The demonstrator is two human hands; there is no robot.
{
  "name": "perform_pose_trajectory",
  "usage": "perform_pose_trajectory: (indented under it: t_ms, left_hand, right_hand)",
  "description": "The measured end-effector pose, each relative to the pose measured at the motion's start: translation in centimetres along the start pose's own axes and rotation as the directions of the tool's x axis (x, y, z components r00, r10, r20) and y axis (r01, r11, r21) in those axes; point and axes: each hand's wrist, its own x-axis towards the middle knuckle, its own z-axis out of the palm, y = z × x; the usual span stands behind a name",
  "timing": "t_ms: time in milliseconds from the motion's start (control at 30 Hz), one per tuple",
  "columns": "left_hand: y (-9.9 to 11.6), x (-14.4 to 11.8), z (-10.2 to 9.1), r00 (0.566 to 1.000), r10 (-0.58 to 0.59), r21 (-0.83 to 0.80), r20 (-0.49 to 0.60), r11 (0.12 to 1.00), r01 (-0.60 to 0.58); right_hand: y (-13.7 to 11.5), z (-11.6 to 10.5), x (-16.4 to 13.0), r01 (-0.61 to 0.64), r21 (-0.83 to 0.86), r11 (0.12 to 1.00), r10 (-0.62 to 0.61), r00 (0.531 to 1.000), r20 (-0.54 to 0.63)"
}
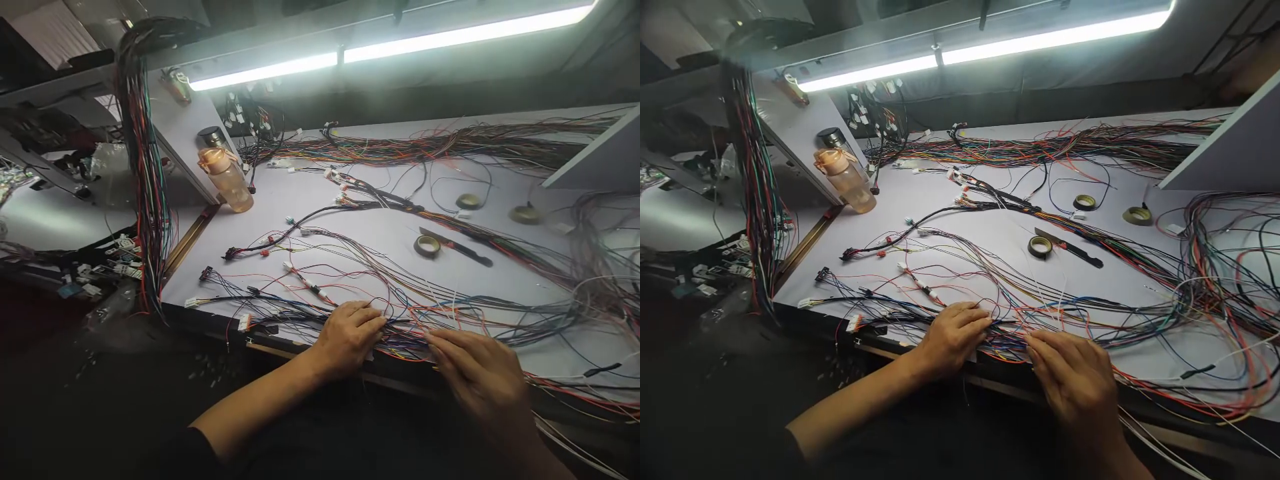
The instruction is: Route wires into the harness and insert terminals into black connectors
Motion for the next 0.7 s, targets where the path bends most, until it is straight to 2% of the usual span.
perform_pose_trajectory:
  t_ms: [100,233,400,467,533,600,700]
  left_hand:
    - [-0.1,-0.1,0.1,1.0,0.006,0.001,0.015,1.0,-0.006]
    - [-0.1,-0.1,0.1,1.0,0.012,-0.02,0.019,1.0,-0.012]
    - [0.2,-0.1,-0.1,1.0,0.003,-0.026,0.029,1.0,-0.003]
    - [0.3,0.0,-0.7,1.0,0.005,-0.025,-0.015,1.0,-0.005]
    - [-0.2,0.2,-1.9,0.995,-0.005,-0.026,-0.095,1.0,0.002]
    - [-1.5,0.3,-3.7,0.98,-0.048,-0.024,-0.193,0.999,0.044]
    - [-5.5,-0.3,-7.7,0.921,-0.192,0.025,-0.339,0.977,0.213]
  right_hand:
    - [-0.9,1.1,2.0,0.061,0.015,0.998,-0.061,0.998,0.002]
    - [-1.9,2.9,3.7,0.119,-0.018,0.993,-0.117,0.99,0.085]
    - [-1.7,4.6,2.8,0.121,-0.101,0.987,-0.102,0.979,0.176]
    - [-1.4,4.8,2.3,0.123,-0.115,0.986,-0.101,0.978,0.183]
    - [-1.2,4.8,2.1,0.133,-0.118,0.984,-0.111,0.978,0.176]
    - [-1.0,4.9,2.0,0.145,-0.118,0.982,-0.124,0.978,0.165]
    - [-0.7,5.0,1.9,0.157,-0.11,0.981,-0.138,0.977,0.162]
